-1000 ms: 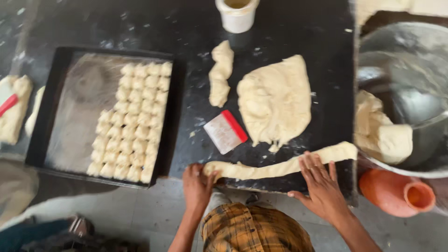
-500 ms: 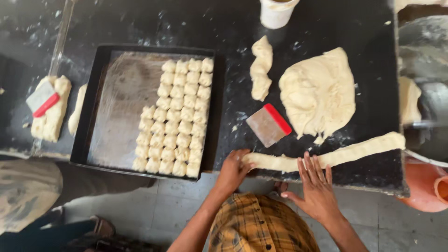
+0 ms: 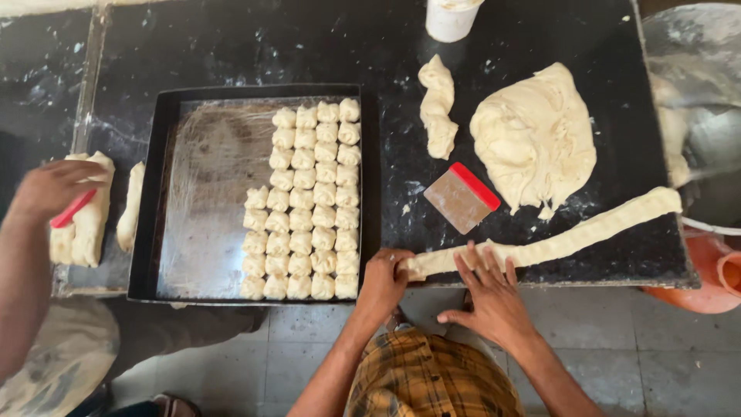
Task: The person shapes dough by hand, cutting portions from a long strip using a scraper and rolling them into small balls before placing them onto a metal tray.
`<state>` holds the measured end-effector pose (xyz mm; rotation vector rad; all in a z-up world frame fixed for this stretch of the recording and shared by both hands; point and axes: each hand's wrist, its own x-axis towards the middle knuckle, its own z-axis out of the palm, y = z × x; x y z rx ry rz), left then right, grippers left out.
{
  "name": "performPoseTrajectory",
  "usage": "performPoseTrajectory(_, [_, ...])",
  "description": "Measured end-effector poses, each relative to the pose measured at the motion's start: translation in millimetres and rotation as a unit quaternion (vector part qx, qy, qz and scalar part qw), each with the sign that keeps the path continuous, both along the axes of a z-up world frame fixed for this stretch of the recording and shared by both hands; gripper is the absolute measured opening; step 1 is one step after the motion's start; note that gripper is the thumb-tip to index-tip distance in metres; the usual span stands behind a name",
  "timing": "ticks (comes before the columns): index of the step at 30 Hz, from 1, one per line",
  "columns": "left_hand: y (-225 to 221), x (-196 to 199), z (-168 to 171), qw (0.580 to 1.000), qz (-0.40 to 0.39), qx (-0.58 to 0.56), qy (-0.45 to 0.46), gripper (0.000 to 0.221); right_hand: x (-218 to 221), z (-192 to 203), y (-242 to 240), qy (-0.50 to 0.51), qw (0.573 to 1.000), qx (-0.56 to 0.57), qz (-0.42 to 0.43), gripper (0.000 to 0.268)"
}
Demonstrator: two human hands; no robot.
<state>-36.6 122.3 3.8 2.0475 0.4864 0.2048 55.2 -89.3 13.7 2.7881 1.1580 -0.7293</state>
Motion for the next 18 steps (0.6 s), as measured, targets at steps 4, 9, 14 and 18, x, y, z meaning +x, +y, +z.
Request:
performPoseTrajectory(4, [0,-13,1,0.997,-0.001,0.077,0.014,0.035,-23,-4,17,-0.002,0.996,0.071,0.046,0.128])
performPoseTrajectory(9, [-12,-22,6,0.985,-0.023,0.167,0.043,0.069,-38,4,52,-0.058,0.974,0.209,0.068,0.13])
performPoseTrajectory(14, [-13,-20,11,0.977,-0.043,0.191,0.079,0.064,-34,6,57,0.048,0.996,0.039,0.065,0.124])
performPoseTrajectory(18, [-22,-23,10,0.962,-0.055,0.266,0.036,0.077,-19,-5,26,-0.043,0.983,0.175,0.024,0.125])
